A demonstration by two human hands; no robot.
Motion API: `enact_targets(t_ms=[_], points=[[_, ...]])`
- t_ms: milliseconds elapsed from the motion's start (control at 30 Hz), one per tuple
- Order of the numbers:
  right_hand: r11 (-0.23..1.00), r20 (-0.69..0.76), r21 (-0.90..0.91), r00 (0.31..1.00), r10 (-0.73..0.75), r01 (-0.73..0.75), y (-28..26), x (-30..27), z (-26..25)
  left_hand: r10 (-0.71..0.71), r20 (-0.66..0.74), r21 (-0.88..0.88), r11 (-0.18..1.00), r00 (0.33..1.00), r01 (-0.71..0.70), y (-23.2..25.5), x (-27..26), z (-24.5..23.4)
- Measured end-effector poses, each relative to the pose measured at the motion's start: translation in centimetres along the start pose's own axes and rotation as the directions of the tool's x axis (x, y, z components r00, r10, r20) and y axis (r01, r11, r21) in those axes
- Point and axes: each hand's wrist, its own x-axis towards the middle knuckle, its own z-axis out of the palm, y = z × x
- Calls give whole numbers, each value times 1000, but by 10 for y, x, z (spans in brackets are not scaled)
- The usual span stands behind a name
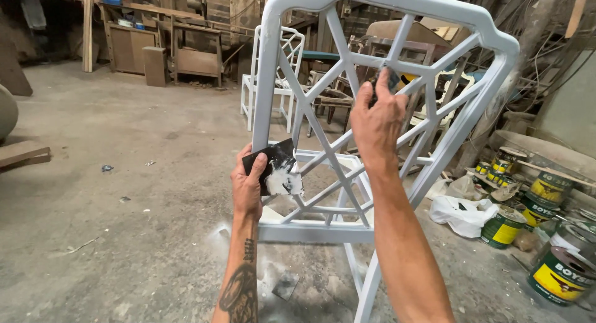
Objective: Apply white filler paste to the joints and imperfections of a wooden chair frame using a putty knife
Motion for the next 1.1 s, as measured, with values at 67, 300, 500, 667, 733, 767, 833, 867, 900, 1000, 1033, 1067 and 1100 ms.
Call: enact_targets(t_ms=[67, 300, 500, 667, 733, 767, 833, 867, 900, 1000, 1033, 1067, 1100], points=[[998, 18, 67, 1000, -3, 2, -20, -6, 2, 18, 18, 4, 1000, 1000, -19, -2, 5, -2], [994, 29, 88, 998, -63, 61, -10, -10, 9, 3, 11, -5, 1000, 1000, -3, 2, 1, 0], [999, -97, 20, 994, -40, 42, 51, 1, -32, -9, 4, -5, 1000, 1000, 9, 2, -1, -2], [998, -156, -64, 987, -36, 26, 82, 9, -36, 10, -16, 2, 1000, 1000, -10, -17, 0, -15], [998, -166, -63, 985, -39, 29, 88, 12, -31, 2, -25, 10, 1000, 1000, -2, -6, -10, -11], [997, -181, -65, 983, -41, 30, 91, 15, -28, -6, -27, 17, 1000, 1000, 7, 0, -12, -8], [998, -181, -64, 983, -30, 19, 88, 18, -26, 8, -15, 29, 1000, 1000, -7, -1, -12, -3], [998, -179, -67, 984, -22, 10, 85, 22, -24, 18, -5, 38, 999, 1000, -18, 0, -11, 0], [998, -176, -64, 984, -23, 11, 71, 18, -25, 20, -9, 39, 999, 1000, -20, 2, -9, 1], [999, -114, -29, 993, 11, -14, 30, 12, -26, -7, -9, 14, 1000, 1000, 7, 8, -2, 6], [1000, -95, -1, 995, 14, -15, 20, 12, -25, -6, -5, 10, 1000, 1000, 6, 10, -1, 9], [1000, -75, 26, 997, 17, -15, 9, 12, -24, -4, -2, 6, 1000, 1000, 4, 11, -1, 12], [1000, -73, 27, 997, 16, -15, 7, 14, -18, -3, -5, 6, 1000, 1000, 3, 14, 1, 13]])
